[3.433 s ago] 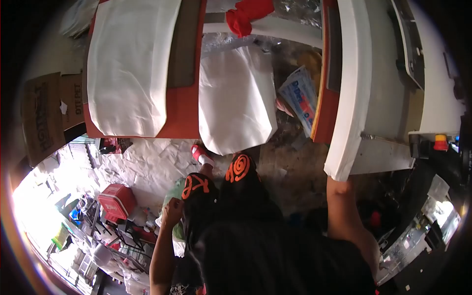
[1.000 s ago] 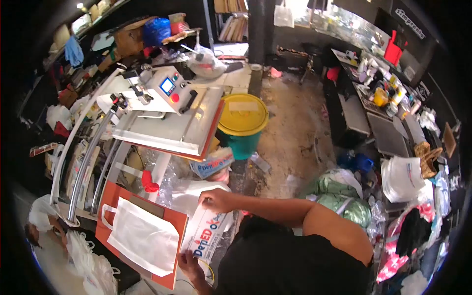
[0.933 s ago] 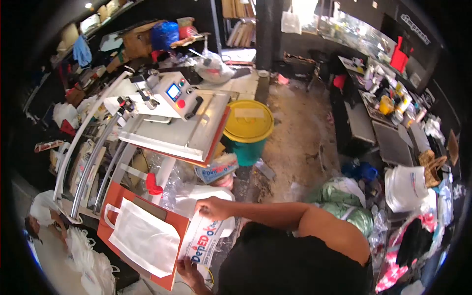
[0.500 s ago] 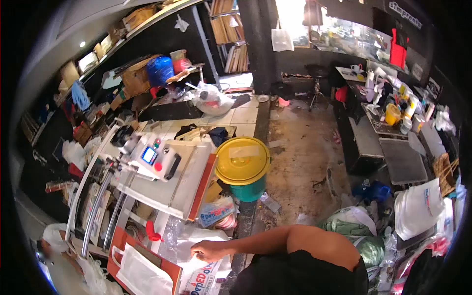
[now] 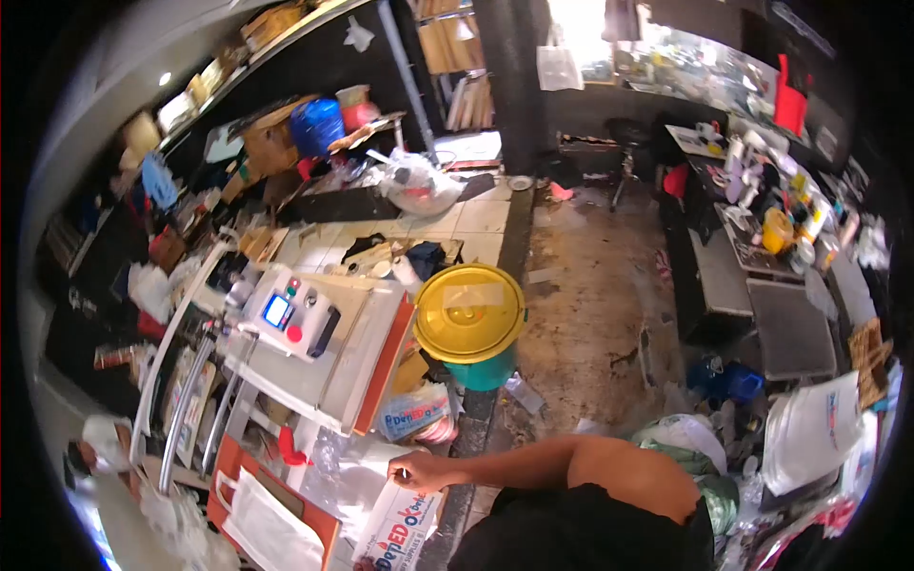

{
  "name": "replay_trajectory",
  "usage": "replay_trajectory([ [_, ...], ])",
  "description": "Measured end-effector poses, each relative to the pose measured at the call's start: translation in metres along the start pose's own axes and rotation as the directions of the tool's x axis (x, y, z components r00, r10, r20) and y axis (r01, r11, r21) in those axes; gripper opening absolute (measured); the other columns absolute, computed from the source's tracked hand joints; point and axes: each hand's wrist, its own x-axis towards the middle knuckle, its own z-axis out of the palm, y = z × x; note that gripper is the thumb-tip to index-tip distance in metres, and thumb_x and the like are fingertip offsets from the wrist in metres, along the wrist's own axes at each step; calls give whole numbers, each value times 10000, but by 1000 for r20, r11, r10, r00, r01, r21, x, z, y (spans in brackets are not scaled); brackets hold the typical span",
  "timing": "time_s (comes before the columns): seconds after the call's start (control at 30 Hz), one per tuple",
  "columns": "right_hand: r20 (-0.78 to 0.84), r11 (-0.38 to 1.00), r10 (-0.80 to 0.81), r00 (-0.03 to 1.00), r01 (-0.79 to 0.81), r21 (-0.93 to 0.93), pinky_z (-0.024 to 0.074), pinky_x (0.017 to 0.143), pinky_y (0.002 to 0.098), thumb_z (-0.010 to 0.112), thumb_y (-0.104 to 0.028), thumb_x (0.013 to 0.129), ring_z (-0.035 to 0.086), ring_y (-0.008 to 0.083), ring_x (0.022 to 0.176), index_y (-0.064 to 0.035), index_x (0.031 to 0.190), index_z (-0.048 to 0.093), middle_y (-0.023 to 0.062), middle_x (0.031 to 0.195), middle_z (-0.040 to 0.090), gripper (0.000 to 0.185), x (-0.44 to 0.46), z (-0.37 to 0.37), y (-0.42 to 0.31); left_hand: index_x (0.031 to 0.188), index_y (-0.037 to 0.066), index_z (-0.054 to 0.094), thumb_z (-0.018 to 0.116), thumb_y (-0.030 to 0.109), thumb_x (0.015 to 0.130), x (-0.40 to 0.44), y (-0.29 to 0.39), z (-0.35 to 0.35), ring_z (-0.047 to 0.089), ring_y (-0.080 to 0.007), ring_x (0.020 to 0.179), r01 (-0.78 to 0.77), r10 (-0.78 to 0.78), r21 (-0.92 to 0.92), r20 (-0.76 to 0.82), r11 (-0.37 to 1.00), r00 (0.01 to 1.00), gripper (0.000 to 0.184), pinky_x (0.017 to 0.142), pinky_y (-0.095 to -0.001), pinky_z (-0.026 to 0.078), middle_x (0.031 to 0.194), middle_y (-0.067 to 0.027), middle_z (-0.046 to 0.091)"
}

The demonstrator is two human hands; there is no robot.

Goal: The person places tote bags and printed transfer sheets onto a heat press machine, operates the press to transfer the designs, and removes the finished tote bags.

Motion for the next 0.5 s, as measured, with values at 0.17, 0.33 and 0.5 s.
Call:
replay_trajectory([
  [0.17,164,936,316,934,-336,107,563,579,321,592,-282,1032,695,141,718,-9,1091,681,69,879,713,293,6,17,-24,952,48,616,585,175,999,-2,-19,-30,525,-107,789,-80,80,69,-1,994,997,140,704,-276,455,875,-25,593],
  [0.33,121,969,242,963,-247,27,540,682,300,623,-220,1008,685,131,776,-27,1057,689,63,887,720,210,25,79,-9,1083,-3,685,682,173,955,-1,15,-70,530,-64,671,-109,146,220,-163,969,976,217,578,-258,429,816,-11,663],
  [0.5,179,986,167,970,-162,-40,518,776,269,652,-150,989,629,109,869,-3,1146,637,41,922,661,215,91,168,-26,1118,4,589,704,81,931,38,67,-147,637,-102,790,-132,169,174,-216,976,962,233,687,-249,507,901,-47,694],
])
